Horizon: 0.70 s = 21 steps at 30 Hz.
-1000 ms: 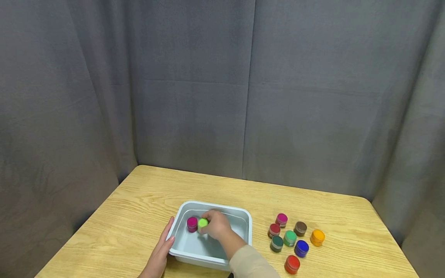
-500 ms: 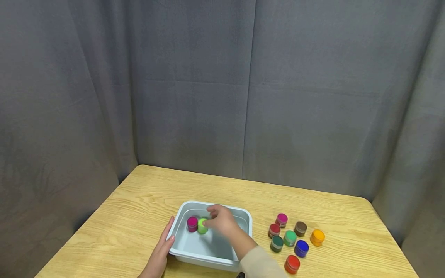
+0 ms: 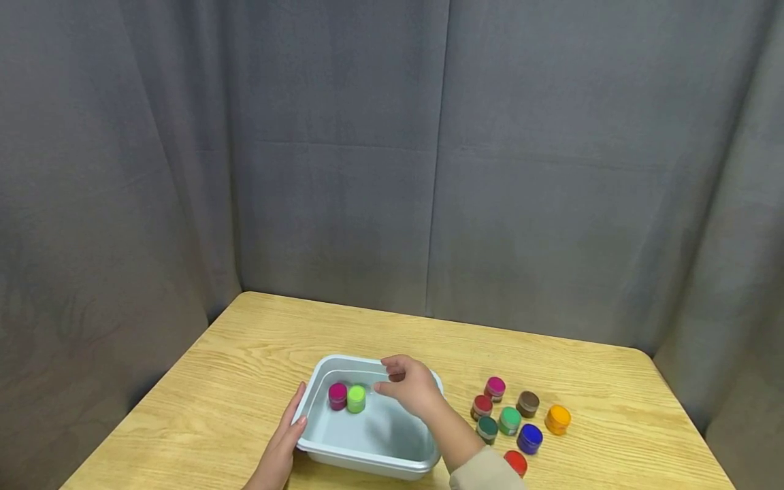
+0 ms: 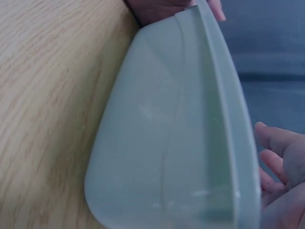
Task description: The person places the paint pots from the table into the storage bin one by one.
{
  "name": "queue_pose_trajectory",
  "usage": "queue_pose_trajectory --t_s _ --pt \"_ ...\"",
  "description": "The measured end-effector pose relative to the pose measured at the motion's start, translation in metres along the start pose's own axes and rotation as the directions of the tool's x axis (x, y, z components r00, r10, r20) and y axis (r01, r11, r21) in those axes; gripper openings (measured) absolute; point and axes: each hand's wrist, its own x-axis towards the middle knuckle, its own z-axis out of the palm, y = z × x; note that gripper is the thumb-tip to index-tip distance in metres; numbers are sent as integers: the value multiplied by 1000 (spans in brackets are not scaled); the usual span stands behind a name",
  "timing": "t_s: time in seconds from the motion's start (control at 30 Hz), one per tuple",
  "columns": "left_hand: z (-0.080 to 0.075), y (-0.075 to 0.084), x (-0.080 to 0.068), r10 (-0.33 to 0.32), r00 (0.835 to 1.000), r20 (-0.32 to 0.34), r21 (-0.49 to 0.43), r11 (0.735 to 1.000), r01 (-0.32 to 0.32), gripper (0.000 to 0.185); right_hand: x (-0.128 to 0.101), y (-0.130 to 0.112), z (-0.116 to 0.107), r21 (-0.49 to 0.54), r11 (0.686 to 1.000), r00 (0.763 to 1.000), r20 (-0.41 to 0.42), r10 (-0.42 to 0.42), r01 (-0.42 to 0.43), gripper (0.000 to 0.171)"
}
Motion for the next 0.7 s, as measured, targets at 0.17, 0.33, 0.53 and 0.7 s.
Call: queue_pose_trajectory --t_s 0.17,0.33,0.53,0.7 --pt "0 0 0 -4 1000 1 0 1000 4 58 -7 1 -13 15 1000 999 -39 11 -10 41" --pt "1 1 -1 -14 1000 0 -4 1000 14 57 -14 8 -28 42 999 997 -77 27 -24 42" --pt "0 1 -1 -16 1000 -3 6 1000 16 58 -25 20 -46 61 997 994 -104 43 -37 43" --pt "0 0 -1 -13 1000 -1 4 1000 13 58 -36 28 -58 44 998 992 -121 40 -35 45"
